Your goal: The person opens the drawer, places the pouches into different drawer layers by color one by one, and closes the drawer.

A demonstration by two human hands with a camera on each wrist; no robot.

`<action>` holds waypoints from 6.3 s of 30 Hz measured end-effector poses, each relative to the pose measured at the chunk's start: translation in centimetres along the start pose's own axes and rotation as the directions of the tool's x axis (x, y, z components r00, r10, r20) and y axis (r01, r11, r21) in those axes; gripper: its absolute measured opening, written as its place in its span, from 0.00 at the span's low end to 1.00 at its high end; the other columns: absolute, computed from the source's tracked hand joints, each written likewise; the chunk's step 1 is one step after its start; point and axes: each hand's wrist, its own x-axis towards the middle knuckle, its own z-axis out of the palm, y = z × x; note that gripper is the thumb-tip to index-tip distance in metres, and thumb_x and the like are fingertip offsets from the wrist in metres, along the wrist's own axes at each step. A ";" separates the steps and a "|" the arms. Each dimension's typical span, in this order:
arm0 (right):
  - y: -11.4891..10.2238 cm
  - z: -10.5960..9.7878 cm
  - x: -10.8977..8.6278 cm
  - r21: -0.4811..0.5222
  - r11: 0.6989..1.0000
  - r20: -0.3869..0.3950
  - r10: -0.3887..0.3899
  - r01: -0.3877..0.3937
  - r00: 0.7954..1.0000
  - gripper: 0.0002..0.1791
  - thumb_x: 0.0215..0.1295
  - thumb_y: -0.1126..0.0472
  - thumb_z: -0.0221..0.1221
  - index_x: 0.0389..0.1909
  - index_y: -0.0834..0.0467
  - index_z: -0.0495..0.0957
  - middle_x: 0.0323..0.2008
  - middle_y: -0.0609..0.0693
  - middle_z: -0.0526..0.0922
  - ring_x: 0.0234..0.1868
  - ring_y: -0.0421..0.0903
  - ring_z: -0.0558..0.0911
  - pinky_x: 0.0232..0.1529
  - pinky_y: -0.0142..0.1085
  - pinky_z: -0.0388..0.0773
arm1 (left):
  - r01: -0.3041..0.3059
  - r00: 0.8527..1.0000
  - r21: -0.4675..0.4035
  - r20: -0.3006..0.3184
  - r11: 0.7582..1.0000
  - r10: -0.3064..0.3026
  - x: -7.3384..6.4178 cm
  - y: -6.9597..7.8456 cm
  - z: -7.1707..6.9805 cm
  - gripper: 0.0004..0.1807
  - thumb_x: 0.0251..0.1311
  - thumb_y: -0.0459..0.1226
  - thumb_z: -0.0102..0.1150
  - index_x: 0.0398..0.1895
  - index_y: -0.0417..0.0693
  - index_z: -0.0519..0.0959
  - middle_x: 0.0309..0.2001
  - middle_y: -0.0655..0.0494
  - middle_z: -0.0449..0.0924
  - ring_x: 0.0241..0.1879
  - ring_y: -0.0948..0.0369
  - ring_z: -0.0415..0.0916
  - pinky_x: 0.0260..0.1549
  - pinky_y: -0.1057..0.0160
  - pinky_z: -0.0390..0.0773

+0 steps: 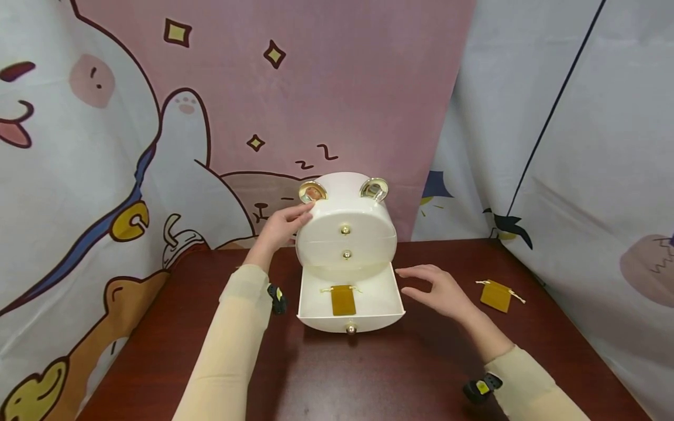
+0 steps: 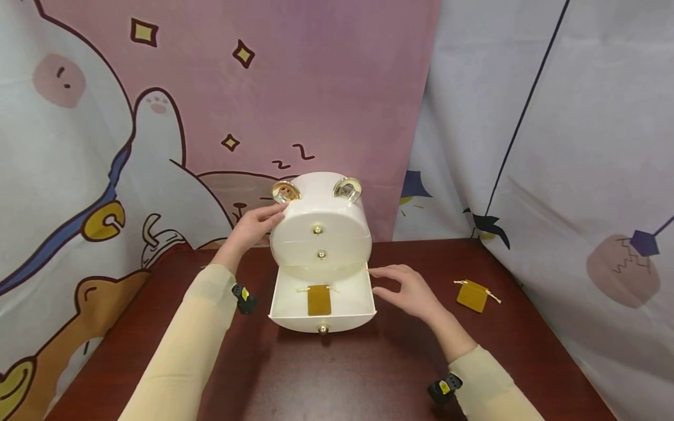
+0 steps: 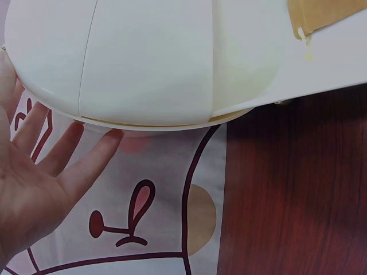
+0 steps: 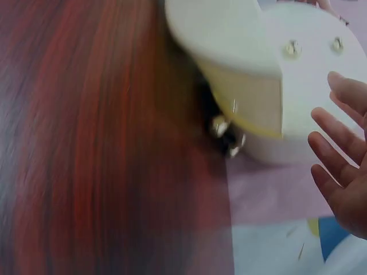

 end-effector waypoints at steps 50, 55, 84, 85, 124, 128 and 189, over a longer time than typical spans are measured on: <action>15.9 -11.2 -6.9 -0.127 0.897 0.135 0.438 -0.423 0.889 0.35 0.70 0.47 0.60 0.68 0.66 0.68 0.64 0.75 0.65 0.60 0.73 0.66 0.54 0.70 0.65 | 0.016 1.000 -0.012 -0.005 1.000 -0.016 0.1 -0.2 0.1 0.26 0.65 0.56 0.59 0.66 0.72 0.74 0.64 0.55 0.73 0.52 0.50 0.77 0.46 0.46 0.81; 16.9 -10.6 -7.6 -0.127 0.895 0.129 0.443 -0.428 0.887 0.34 0.71 0.48 0.60 0.67 0.67 0.68 0.63 0.76 0.66 0.59 0.73 0.67 0.54 0.70 0.64 | 0.016 1.000 -0.024 -0.005 1.000 -0.016 0.2 -0.2 0.2 0.26 0.65 0.55 0.60 0.66 0.72 0.74 0.64 0.54 0.73 0.53 0.50 0.77 0.47 0.45 0.81; 18.6 -7.7 -9.9 -0.155 0.856 -0.060 0.490 -0.493 0.870 0.31 0.72 0.52 0.59 0.67 0.67 0.68 0.62 0.77 0.67 0.59 0.74 0.66 0.56 0.70 0.60 | 0.013 1.000 -0.001 -0.015 1.000 -0.013 0.2 -0.1 0.2 0.25 0.66 0.55 0.59 0.66 0.73 0.74 0.62 0.55 0.76 0.51 0.51 0.78 0.43 0.50 0.83; 18.5 -7.7 -10.0 -0.147 0.854 -0.066 0.494 -0.499 0.867 0.31 0.72 0.52 0.59 0.67 0.67 0.68 0.62 0.76 0.67 0.59 0.74 0.66 0.56 0.70 0.60 | 0.012 1.000 0.001 -0.016 1.000 -0.012 0.2 -0.1 0.2 0.25 0.66 0.56 0.59 0.66 0.73 0.74 0.62 0.55 0.75 0.51 0.51 0.78 0.43 0.50 0.83; 14.4 -3.8 -6.7 -0.098 0.926 -0.253 0.331 -0.364 0.909 0.12 0.68 0.67 0.61 0.51 0.61 0.85 0.48 0.63 0.82 0.48 0.62 0.78 0.49 0.59 0.74 | 0.012 1.000 -0.022 -0.012 1.000 -0.013 0.2 -0.2 0.2 0.25 0.64 0.56 0.60 0.66 0.74 0.75 0.63 0.56 0.75 0.51 0.52 0.79 0.43 0.50 0.83; 13.0 -3.3 -5.5 -0.102 0.944 -0.240 0.284 -0.315 0.928 0.12 0.67 0.68 0.62 0.50 0.60 0.86 0.46 0.59 0.83 0.46 0.58 0.79 0.46 0.53 0.77 | 0.016 1.000 -0.011 -0.013 1.000 -0.016 0.1 -0.2 0.2 0.26 0.64 0.56 0.60 0.66 0.74 0.75 0.63 0.56 0.74 0.51 0.52 0.78 0.44 0.49 0.82; -2.6 4.3 4.4 0.088 0.982 -0.157 -0.151 0.166 0.976 0.15 0.62 0.66 0.68 0.51 0.55 0.86 0.47 0.50 0.85 0.49 0.49 0.82 0.41 0.47 0.79 | -0.018 1.000 0.033 -0.012 0.999 0.018 0.2 -0.3 0.2 0.27 0.64 0.58 0.58 0.67 0.73 0.74 0.65 0.57 0.73 0.50 0.52 0.79 0.42 0.51 0.83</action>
